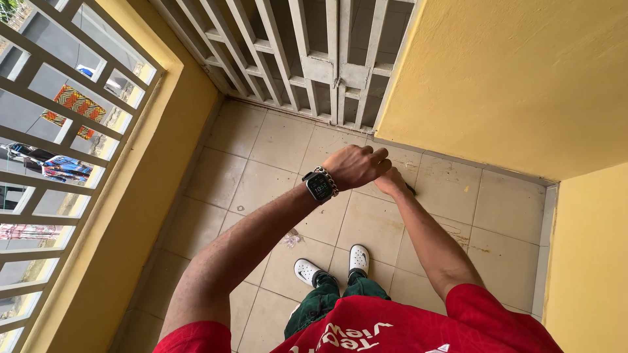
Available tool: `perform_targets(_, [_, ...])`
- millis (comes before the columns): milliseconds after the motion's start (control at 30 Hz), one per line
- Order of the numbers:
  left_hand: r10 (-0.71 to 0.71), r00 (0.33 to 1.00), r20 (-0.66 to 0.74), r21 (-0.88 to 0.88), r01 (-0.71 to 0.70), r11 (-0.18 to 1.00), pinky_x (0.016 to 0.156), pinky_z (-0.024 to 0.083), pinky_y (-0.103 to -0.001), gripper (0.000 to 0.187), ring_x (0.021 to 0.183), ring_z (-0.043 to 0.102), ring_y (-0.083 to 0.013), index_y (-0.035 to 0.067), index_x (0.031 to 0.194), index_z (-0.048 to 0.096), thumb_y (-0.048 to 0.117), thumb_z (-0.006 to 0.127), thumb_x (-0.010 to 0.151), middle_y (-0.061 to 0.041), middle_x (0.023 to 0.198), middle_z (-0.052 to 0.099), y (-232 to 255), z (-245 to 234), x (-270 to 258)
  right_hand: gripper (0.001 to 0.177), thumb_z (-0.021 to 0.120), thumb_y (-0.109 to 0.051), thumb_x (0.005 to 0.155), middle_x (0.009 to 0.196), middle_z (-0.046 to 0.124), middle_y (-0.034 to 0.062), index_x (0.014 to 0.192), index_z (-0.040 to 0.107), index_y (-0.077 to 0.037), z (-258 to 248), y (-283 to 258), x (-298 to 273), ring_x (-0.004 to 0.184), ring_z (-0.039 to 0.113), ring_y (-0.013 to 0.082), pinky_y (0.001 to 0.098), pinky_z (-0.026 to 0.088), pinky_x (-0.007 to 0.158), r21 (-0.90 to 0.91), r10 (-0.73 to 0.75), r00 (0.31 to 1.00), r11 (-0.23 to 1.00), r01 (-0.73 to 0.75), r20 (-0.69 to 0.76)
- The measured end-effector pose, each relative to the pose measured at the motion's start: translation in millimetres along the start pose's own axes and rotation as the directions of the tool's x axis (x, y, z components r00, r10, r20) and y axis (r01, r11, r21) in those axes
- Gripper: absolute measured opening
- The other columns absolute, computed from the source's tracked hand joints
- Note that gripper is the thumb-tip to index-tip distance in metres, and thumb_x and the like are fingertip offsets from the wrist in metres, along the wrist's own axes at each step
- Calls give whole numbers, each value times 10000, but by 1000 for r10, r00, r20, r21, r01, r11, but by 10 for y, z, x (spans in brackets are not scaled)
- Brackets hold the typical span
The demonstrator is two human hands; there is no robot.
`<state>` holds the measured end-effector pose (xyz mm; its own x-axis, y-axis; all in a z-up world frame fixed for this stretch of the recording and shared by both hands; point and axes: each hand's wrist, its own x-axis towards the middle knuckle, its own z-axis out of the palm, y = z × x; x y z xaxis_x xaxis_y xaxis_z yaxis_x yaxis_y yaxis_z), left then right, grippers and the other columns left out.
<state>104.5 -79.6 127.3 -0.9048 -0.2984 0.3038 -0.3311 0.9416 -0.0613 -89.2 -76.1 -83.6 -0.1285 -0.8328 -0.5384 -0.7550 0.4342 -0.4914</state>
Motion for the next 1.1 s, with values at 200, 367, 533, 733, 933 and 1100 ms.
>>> perform_targets(200, [-15, 1000, 2, -13, 15, 1000, 594, 558, -335, 74, 751, 658, -182, 105, 1005, 682, 145, 653, 950, -31, 976, 614, -142, 10, -318, 468, 515, -417, 972, 1252, 698, 190, 1289, 618, -88, 410, 51, 356, 1163, 653, 364, 479, 531, 925, -117, -74, 996, 991, 68, -50])
perform_targets(367, [-22, 1000, 4, 22, 22, 1000, 564, 549, -342, 168, 707, 641, -192, 87, 1061, 697, 216, 657, 961, -34, 985, 621, -316, -228, -740, 476, 538, -388, 961, 1297, 663, 172, 1333, 547, -91, 624, -540, 109, 1176, 631, 346, 459, 520, 922, 19, -174, 979, 984, 177, -105])
perform_targets(533, [-76, 997, 10, 14, 76, 997, 540, 538, -338, 156, 677, 629, -183, 137, 1069, 705, 168, 659, 923, -23, 952, 611, -393, -539, -1221, 421, 547, -352, 973, 1242, 679, 162, 1298, 561, -86, 944, -1096, -76, 1112, 652, 325, 465, 527, 878, -9, -233, 972, 972, 233, 2])
perform_targets(733, [-182, 976, 118, 104, 170, 980, 530, 532, -314, 70, 653, 617, -147, 82, 946, 644, 146, 672, 947, -5, 892, 585, -469, -912, -1787, 259, 560, -241, 932, 984, 694, 150, 1090, 610, -42, 1450, -1676, -240, 872, 649, 281, 468, 508, 705, -25, -452, 889, 890, 455, 70])
perform_targets(933, [-233, 966, 111, 161, 214, 964, 523, 526, -303, 56, 670, 643, -144, 115, 904, 640, 105, 695, 899, 3, 909, 596, -418, -1310, -2151, 197, 610, -177, 895, 775, 677, 124, 851, 604, 15, 1838, -2004, -453, 729, 624, 243, 424, 495, 674, 6, -492, 850, 866, 500, 190])
perform_targets(1100, [-368, 911, -187, -142, 345, 928, 552, 517, -344, 107, 748, 669, -207, 79, 985, 678, 171, 707, 940, -34, 872, 650, -206, -1615, -2160, 251, 687, -257, 906, 860, 677, 79, 1001, 612, -37, 1584, -2331, -874, 823, 634, 208, 418, 513, 721, 106, -624, 765, 782, 615, 161])
